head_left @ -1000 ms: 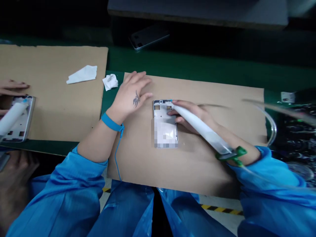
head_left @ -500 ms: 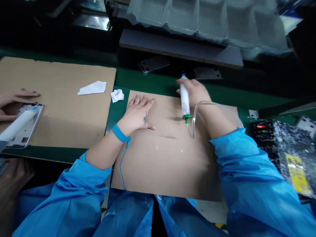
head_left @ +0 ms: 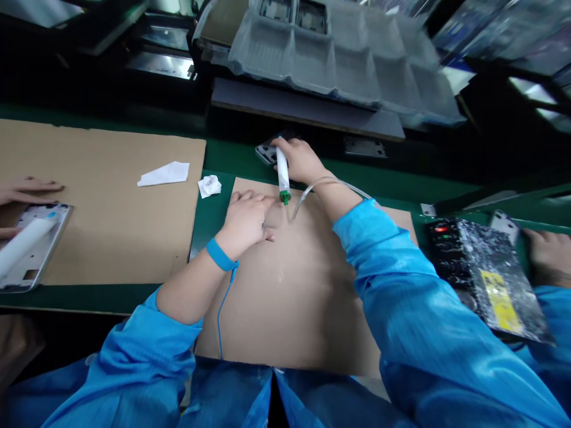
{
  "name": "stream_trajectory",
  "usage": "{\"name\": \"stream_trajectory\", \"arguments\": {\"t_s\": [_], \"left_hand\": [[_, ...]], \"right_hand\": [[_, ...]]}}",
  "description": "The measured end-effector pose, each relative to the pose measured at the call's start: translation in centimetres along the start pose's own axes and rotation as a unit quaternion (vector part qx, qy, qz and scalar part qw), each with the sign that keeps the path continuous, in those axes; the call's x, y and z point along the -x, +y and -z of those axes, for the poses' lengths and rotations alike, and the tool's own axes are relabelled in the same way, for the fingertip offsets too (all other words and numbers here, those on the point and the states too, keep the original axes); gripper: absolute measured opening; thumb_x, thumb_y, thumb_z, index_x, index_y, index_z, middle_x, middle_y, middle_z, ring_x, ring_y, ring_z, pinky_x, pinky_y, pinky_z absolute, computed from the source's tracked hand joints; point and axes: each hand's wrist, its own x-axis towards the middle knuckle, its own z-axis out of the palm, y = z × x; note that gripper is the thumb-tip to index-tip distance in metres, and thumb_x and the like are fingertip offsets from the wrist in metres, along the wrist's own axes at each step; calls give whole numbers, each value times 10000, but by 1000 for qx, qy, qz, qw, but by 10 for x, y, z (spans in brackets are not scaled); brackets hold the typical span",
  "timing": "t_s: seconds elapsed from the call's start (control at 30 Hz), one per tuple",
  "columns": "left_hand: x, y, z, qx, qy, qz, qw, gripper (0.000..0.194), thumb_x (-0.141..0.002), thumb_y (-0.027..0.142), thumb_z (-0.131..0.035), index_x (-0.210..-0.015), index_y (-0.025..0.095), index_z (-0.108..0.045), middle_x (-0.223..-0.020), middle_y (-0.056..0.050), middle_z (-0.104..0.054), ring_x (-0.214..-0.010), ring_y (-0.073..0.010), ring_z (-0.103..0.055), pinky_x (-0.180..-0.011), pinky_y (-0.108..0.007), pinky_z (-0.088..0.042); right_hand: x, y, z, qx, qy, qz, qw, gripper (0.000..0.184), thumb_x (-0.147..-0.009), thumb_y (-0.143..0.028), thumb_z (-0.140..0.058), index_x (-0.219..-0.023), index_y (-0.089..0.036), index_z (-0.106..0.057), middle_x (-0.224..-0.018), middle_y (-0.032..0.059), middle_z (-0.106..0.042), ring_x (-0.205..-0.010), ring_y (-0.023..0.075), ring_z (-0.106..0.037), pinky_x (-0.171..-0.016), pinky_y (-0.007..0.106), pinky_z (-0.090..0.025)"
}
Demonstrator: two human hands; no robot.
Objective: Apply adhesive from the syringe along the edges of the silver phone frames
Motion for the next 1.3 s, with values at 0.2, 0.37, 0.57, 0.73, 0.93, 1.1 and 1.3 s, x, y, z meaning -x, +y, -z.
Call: {"name": "stream_trajectory", "arguments": {"t_s": [0.2, 0.37, 0.57, 0.73, 0.93, 1.1, 1.3], "left_hand": [[-3, 2, 2, -20, -28, -30, 999, 955, -701, 637, -1049, -1461, 149, -740, -1335, -183, -751, -1336, -434, -611, -1185, -542, -461], [-2, -10, 0, 9, -24, -47, 999, 1226, -690, 599, -1062, -1715, 209, -515, -1684, -208, -565, -1469, -437, -516, -1218, -542, -440], [4, -8, 0, 19, -81, -83, 993, 1388, -562, 735, -1052, -1724, 213, -500, -1719, -184, -556, -1505, -442, -472, -1294, -556, -369], [5, 2, -5, -16, -110, -61, 992, 1436, -554, 621, -1077, -1767, 208, -429, -1792, -201, -449, -1577, -456, -400, -1327, -561, -314], [-2, -1, -2, -1, -108, -50, 993, 1177, -727, 448, -1009, -1752, 312, -447, -1734, -118, -550, -1501, -413, -464, -1246, -533, -401], [-7, -6, -8, 17, -75, -35, 996, 1016, -763, 441, -1014, -1665, 268, -581, -1631, -117, -641, -1440, -401, -519, -1201, -532, -439], [-11, -7, -21, 83, 41, -29, 995, 731, -823, 596, -985, -1344, 124, -782, -1458, -183, -730, -1419, -410, -585, -1226, -525, -466]], "right_hand": [[6, 17, 7, -17, -10, 75, 997, 784, -935, -291, -725, -1680, -162, -519, -1661, 226, -598, -1545, 430, -553, -1301, 577, -439], [-17, 31, 10, -21, -79, 98, 992, 983, -812, -291, -835, -1722, -190, -479, -1581, 214, -666, -1358, 431, -701, -1170, 516, -559], [-31, 35, 11, -34, -65, 59, 996, 1129, -787, -380, -935, -1767, -184, -411, -1616, 228, -660, -1361, 448, -721, -1147, 527, -583], [-41, 39, 8, -33, -128, 21, 991, 1180, -746, -406, -965, -1774, -249, -409, -1507, 193, -748, -1225, 426, -787, -1036, 506, -628], [-25, 56, 22, 19, -160, 31, 986, 1141, -755, -375, -944, -1765, -229, -434, -1391, 207, -798, -1130, 419, -805, -967, 496, -629], [-2, 62, 30, 30, -140, 26, 989, 1010, -803, -367, -881, -1719, -197, -491, -1366, 219, -795, -1152, 430, -795, -980, 497, -627], [27, 54, 48, -19, -57, 40, 997, 966, -749, -416, -885, -1625, -198, -541, -1416, 223, -746, -1224, 457, -752, -1074, 578, -620]]}}
